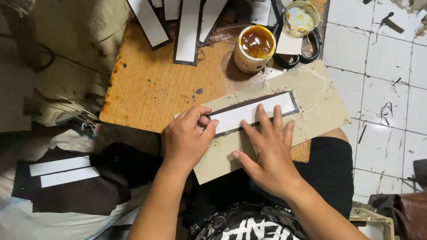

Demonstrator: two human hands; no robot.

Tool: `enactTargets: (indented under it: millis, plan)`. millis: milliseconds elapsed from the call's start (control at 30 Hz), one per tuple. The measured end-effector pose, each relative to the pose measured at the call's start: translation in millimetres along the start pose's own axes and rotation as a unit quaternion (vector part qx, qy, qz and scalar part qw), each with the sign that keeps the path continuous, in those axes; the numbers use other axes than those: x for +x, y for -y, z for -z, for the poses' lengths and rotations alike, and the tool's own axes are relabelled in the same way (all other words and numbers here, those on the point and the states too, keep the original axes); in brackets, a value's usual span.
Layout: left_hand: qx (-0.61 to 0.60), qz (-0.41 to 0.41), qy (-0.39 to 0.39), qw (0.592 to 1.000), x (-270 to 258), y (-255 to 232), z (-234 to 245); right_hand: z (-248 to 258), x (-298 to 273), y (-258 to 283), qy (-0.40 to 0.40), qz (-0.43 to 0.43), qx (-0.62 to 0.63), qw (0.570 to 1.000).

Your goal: Applying glue to leather strips and assembling them onto a cardboard template

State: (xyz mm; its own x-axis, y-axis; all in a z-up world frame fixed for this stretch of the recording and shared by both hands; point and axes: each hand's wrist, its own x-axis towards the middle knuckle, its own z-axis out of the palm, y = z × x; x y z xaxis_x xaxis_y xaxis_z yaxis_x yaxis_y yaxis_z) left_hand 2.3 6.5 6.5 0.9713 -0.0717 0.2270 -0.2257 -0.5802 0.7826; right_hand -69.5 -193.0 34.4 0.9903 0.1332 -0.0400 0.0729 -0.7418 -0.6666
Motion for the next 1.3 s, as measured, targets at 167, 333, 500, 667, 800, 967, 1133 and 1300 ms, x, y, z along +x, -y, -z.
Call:
enactTargets:
  millis: [167,333,500,667,800,967,1133,1300]
  plan:
    - [-0.006,-0.019,0.002,1.000,0.3,7.9,-0.4,-13.6,3.6,19.9,0.040,0.067,-0.096,0.992]
    - [-0.029,0.003,-0.005,1.000,-0.6,15.1,-2.4,-22.3,4.6,21.3,0.019,0.103,-0.171,0.980]
    - [-0.046,0.007,-0.003,0.999,0.9,16.7,-0.9,-23.0,4.9,23.0,-0.029,0.126,-0.216,0.968]
    - [-0.060,0.008,-0.002,0.998,1.3,14.3,1.1,-7.8,13.7,25.0,0.028,0.110,-0.082,0.990]
    - [-0.052,0.008,0.001,0.999,1.6,12.0,3.4,-15.6,16.8,16.0,-0.005,0.127,-0.175,0.976]
    - [-0.053,0.001,-0.005,0.999,2.5,11.3,3.8,-13.9,14.7,18.2,-0.074,0.202,-0.285,0.934]
    - [-0.050,0.000,-0.009,0.999,3.0,11.8,3.5,-16.7,22.7,11.4,-0.027,0.188,-0.284,0.940]
    - [-0.045,-0.004,-0.011,0.999,2.1,13.0,2.9,-11.5,10.9,6.3,-0.006,0.196,-0.254,0.947]
